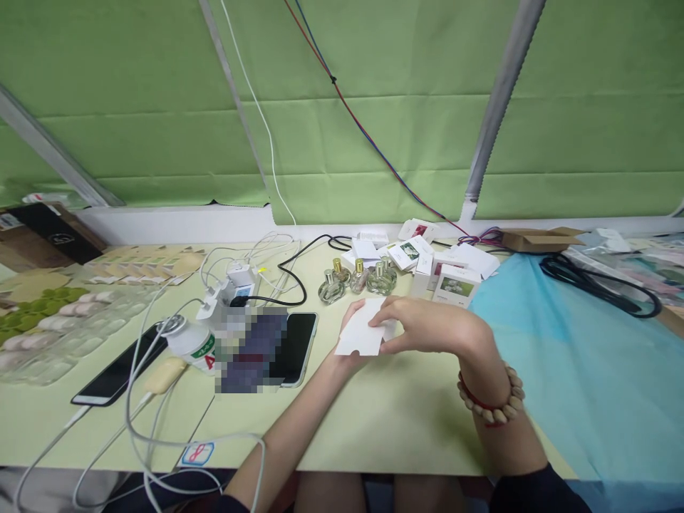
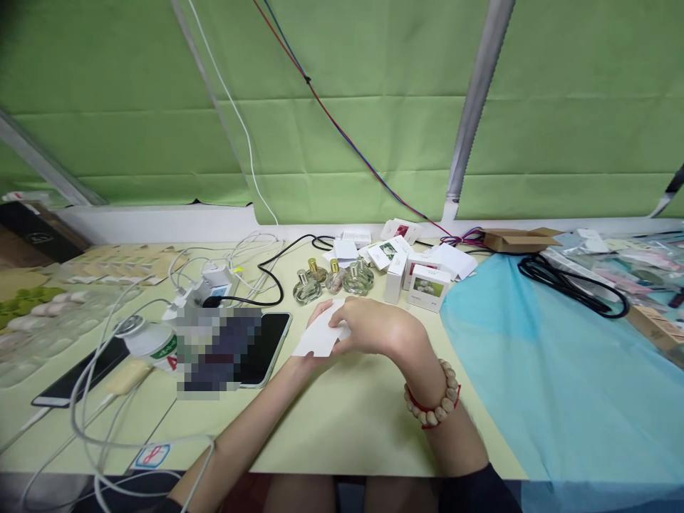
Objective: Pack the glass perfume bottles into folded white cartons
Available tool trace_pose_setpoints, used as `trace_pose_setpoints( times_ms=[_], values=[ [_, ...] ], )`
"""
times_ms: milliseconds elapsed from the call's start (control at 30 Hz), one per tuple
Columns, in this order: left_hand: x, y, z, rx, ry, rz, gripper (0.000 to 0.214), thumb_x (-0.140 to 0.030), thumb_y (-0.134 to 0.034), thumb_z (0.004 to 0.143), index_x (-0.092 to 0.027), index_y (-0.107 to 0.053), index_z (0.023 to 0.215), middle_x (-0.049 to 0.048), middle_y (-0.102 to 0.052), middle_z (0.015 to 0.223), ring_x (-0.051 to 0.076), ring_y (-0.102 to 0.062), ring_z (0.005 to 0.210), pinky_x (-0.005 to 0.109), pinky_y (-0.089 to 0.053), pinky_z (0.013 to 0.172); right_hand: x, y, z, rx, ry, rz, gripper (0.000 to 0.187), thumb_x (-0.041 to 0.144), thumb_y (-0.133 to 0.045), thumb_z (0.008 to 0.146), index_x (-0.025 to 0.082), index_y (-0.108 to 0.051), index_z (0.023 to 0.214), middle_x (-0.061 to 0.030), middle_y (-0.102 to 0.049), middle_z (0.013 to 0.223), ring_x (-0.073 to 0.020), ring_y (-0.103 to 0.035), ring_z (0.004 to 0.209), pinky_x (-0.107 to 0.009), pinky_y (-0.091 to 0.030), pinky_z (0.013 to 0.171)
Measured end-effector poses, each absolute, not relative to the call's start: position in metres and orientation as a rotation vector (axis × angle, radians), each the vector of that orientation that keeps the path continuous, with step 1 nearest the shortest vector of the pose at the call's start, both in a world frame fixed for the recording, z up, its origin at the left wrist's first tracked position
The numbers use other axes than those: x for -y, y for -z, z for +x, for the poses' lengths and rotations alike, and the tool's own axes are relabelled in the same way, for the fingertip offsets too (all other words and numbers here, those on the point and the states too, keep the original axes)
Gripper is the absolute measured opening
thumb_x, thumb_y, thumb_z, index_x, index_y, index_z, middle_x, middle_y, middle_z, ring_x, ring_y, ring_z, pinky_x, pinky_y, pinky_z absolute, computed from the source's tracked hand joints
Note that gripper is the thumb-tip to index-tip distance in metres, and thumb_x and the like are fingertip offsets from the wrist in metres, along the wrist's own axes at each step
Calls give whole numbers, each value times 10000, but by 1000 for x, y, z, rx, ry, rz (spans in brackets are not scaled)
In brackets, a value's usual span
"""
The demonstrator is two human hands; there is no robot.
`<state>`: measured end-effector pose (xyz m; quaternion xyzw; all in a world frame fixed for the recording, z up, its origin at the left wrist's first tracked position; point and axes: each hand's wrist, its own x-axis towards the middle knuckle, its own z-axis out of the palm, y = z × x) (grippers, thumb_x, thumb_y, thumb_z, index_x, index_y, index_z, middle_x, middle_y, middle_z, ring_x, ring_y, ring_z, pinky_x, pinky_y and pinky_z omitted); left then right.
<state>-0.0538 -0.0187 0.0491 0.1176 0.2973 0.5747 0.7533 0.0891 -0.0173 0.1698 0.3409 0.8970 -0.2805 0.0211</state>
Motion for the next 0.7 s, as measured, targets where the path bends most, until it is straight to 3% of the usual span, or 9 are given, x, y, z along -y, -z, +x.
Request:
trace_pose_setpoints(
  times_ms=[200, 400, 533, 700],
  values=[
    [20, -54, -53, -617, -1132, 279, 275, -397, -544, 761, -141, -599, 842, 23, -592, 575, 154, -525, 469, 247, -372, 461, 14, -164, 90, -2744, 886, 1109, 461, 305, -684, 709, 227, -650, 1162, -74, -633, 1132, -245, -589, 983, -318, -460, 796],
    [12, -40, -56, -543, -1046, 295, 281, -371, -513, 753, -132, -601, 870, 67, -633, 628, 200, -585, 514, 257, -382, 448, 8, -166, 89, -2751, 907, 1003, 306, 249, -651, 741, 240, -704, 1042, -52, -646, 1102, -227, -599, 966, -305, -454, 814],
    [9, -34, -58, -566, -1043, 301, 278, -360, -520, 725, -136, -593, 873, 66, -624, 600, 201, -580, 478, 254, -382, 434, 4, -167, 89, -2749, 887, 1007, 351, 220, -646, 749, 232, -680, 1098, -57, -635, 1149, -234, -586, 1022, -315, -444, 863],
    [11, -36, -58, -664, -1111, 340, 286, -345, -412, 826, -143, -605, 886, 28, -607, 565, 180, -577, 482, 247, -406, 478, 1, -164, 89, -2719, 882, 1026, 399, 170, -606, 765, 245, -647, 1155, -49, -608, 1221, -239, -573, 1072, -333, -434, 909]
  ],
)
